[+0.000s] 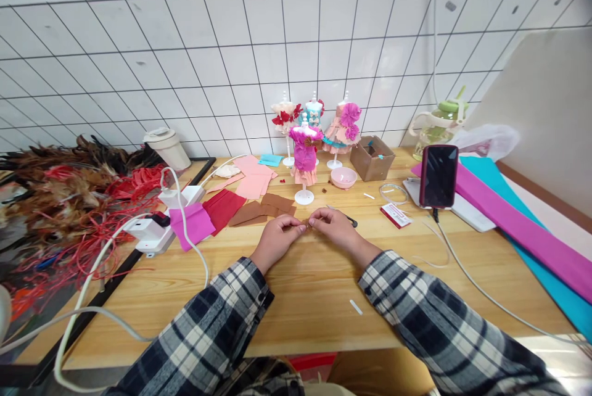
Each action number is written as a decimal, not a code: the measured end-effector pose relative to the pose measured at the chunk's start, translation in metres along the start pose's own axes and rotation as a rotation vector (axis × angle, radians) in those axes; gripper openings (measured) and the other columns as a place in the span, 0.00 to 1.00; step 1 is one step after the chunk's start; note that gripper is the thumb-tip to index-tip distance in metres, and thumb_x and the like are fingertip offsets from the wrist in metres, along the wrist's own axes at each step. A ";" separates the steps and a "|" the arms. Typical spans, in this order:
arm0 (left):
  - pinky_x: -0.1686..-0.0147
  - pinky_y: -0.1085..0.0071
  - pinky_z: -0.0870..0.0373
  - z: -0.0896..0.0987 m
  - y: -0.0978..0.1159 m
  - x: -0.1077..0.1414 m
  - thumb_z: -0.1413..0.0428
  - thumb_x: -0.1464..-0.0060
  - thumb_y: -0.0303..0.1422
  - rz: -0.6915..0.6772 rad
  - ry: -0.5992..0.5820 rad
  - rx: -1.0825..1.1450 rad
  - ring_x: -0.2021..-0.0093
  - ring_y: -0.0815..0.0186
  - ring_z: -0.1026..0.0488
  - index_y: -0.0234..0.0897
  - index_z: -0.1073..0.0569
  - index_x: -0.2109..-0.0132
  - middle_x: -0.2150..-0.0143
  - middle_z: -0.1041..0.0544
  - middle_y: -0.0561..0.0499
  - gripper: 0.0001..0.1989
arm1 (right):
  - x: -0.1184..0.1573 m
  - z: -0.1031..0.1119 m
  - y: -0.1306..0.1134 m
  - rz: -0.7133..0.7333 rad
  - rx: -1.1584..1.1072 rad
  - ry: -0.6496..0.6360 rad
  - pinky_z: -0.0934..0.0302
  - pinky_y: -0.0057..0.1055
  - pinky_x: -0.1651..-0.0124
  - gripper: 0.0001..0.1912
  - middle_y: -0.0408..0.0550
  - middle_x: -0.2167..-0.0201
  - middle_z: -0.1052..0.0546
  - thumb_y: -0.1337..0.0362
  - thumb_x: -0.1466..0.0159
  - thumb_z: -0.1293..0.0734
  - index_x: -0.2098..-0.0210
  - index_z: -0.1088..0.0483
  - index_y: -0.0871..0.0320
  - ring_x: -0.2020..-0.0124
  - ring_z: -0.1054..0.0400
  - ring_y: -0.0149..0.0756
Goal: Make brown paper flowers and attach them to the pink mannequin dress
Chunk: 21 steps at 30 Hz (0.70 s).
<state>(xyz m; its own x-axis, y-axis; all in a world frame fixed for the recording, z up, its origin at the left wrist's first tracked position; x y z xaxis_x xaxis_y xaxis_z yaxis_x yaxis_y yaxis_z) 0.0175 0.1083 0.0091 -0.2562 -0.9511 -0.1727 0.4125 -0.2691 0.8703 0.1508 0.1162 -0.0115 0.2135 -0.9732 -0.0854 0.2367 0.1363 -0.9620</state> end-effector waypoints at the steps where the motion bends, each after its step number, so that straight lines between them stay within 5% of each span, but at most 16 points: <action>1: 0.64 0.70 0.31 0.000 -0.001 0.000 0.42 0.52 0.41 0.013 -0.001 0.026 0.67 0.64 0.28 0.35 0.25 0.70 0.70 0.24 0.50 0.12 | 0.000 -0.002 0.001 -0.006 -0.034 -0.022 0.43 0.26 0.70 0.12 0.43 0.73 0.26 0.56 0.45 0.34 0.68 0.29 0.60 0.74 0.37 0.27; 4: 0.65 0.71 0.30 -0.002 -0.004 0.001 0.42 0.52 0.41 0.054 0.000 0.099 0.68 0.65 0.28 0.35 0.26 0.69 0.70 0.24 0.51 0.12 | 0.001 -0.009 0.005 -0.046 -0.132 -0.071 0.41 0.26 0.69 0.16 0.44 0.69 0.25 0.56 0.46 0.32 0.63 0.29 0.59 0.71 0.34 0.29; 15: 0.64 0.70 0.30 -0.003 0.000 0.002 0.42 0.52 0.41 0.072 -0.011 0.064 0.67 0.65 0.27 0.34 0.27 0.67 0.68 0.23 0.50 0.13 | 0.004 -0.005 0.013 -0.173 -0.343 -0.004 0.51 0.21 0.80 0.16 0.40 0.78 0.30 0.54 0.51 0.29 0.69 0.30 0.59 0.80 0.44 0.23; 21: 0.60 0.68 0.29 0.000 -0.003 0.001 0.40 0.54 0.43 0.063 0.019 0.101 0.62 0.62 0.25 0.34 0.25 0.63 0.63 0.22 0.46 0.16 | 0.002 -0.009 0.012 -0.141 -0.233 -0.031 0.49 0.23 0.79 0.15 0.40 0.78 0.30 0.53 0.48 0.31 0.69 0.31 0.58 0.81 0.42 0.25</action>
<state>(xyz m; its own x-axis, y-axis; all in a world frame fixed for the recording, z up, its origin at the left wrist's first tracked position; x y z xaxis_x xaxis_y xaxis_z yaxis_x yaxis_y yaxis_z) 0.0161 0.1078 0.0065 -0.2151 -0.9687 -0.1242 0.3366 -0.1929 0.9217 0.1456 0.1139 -0.0253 0.2233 -0.9730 0.0584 0.0425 -0.0502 -0.9978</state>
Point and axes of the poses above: each hand's wrist, its own x-axis away from the middle knuckle, its own z-axis out of the back of the hand, y = z × x, the point moved 10 cm from there along -x, towards the middle knuckle
